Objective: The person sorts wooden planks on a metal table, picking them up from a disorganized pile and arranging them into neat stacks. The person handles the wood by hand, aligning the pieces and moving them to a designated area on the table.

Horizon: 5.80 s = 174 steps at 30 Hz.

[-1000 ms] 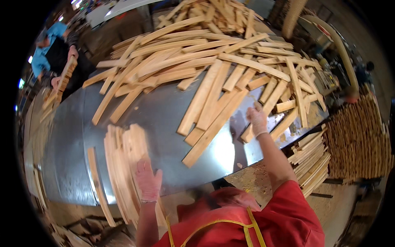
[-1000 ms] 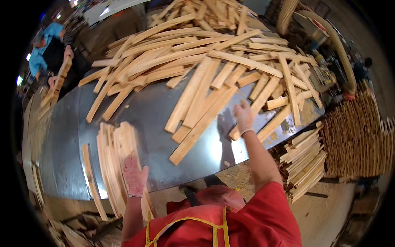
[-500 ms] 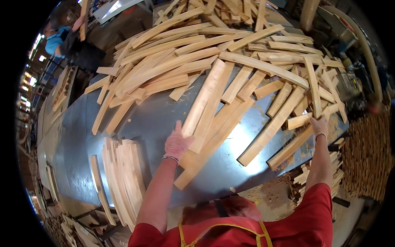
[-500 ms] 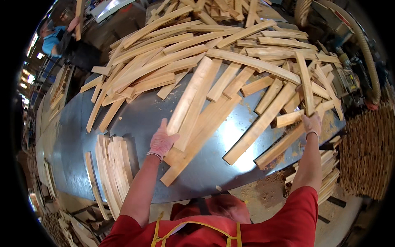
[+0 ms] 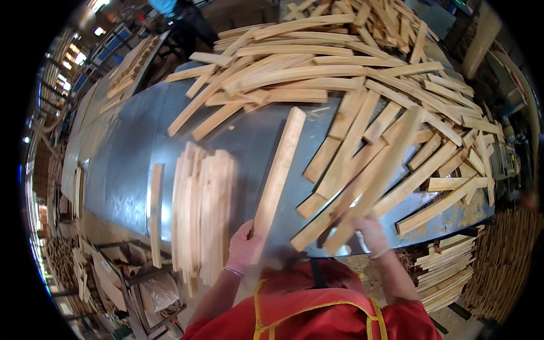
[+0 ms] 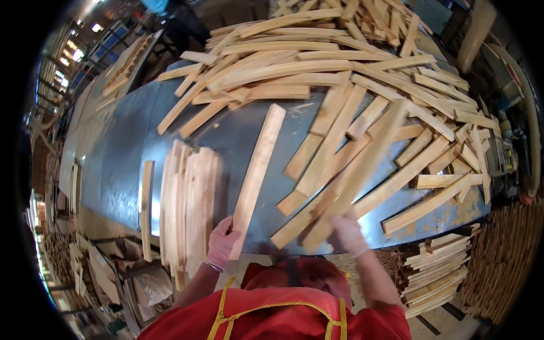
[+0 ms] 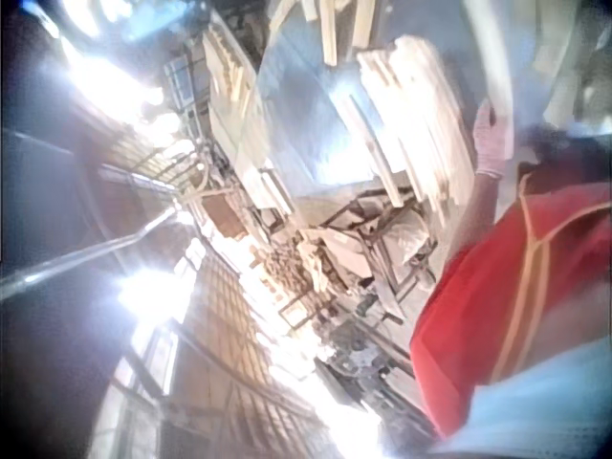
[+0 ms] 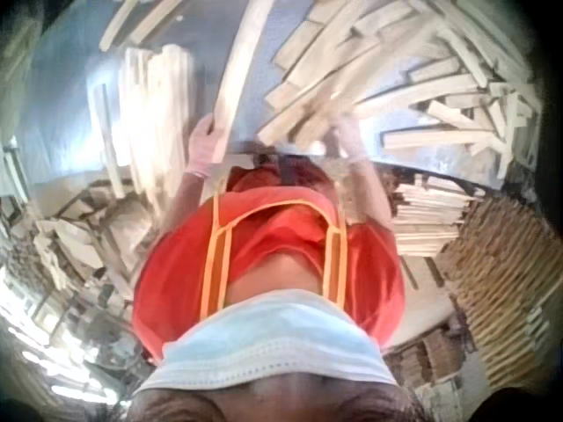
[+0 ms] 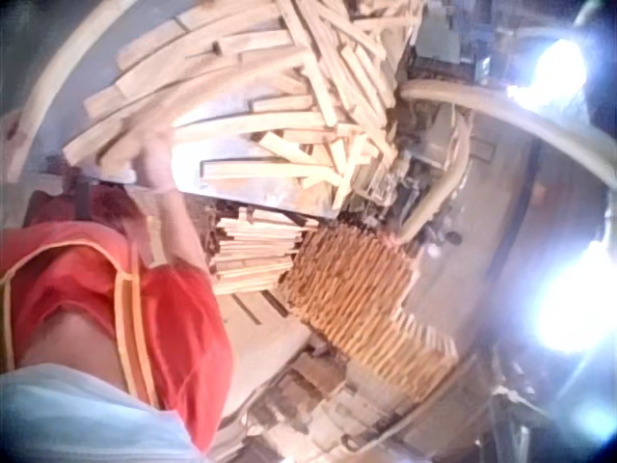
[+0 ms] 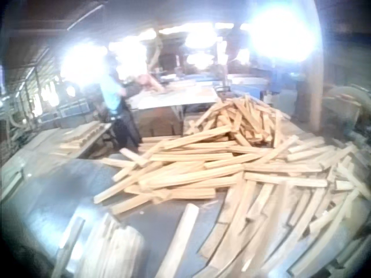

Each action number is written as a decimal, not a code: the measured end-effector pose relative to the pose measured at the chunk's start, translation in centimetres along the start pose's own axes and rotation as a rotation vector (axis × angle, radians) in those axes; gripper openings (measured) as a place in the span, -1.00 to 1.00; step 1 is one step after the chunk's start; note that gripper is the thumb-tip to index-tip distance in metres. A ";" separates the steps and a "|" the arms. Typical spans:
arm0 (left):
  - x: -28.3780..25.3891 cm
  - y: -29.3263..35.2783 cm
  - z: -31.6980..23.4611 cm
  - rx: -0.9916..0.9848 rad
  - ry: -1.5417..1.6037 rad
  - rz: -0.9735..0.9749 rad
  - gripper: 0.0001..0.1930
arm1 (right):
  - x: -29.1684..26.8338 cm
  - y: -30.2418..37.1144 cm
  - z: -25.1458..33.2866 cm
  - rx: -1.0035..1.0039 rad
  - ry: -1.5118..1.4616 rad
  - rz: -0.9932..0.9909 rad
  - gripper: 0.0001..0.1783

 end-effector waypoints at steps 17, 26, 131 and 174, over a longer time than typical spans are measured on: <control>-7.6 9.5 9.7 0.173 -1.144 -0.368 -0.20 | 15.8 -4.5 -17.7 0.293 0.512 0.420 -0.11; 2.0 3.7 -3.3 0.624 -1.017 -0.159 -0.16 | -19.6 -0.6 11.4 -0.861 0.615 -0.896 -0.52; 2.0 -5.3 -9.5 0.441 -1.174 -0.169 -0.02 | 1.4 -11.6 2.5 -0.397 1.706 -0.193 -0.33; 1.9 12.7 6.1 0.240 -1.214 -0.432 -0.23 | 14.0 -4.5 -18.0 0.182 1.170 0.558 -0.32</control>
Point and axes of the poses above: each hand's wrist, its own y-axis away from the middle knuckle, its own x-axis out of the palm, z = x × y, the point moved 2 cm from there along -y, towards the middle knuckle, and after that the axes turned 14 degrees about -y, right-handed, at the moved point
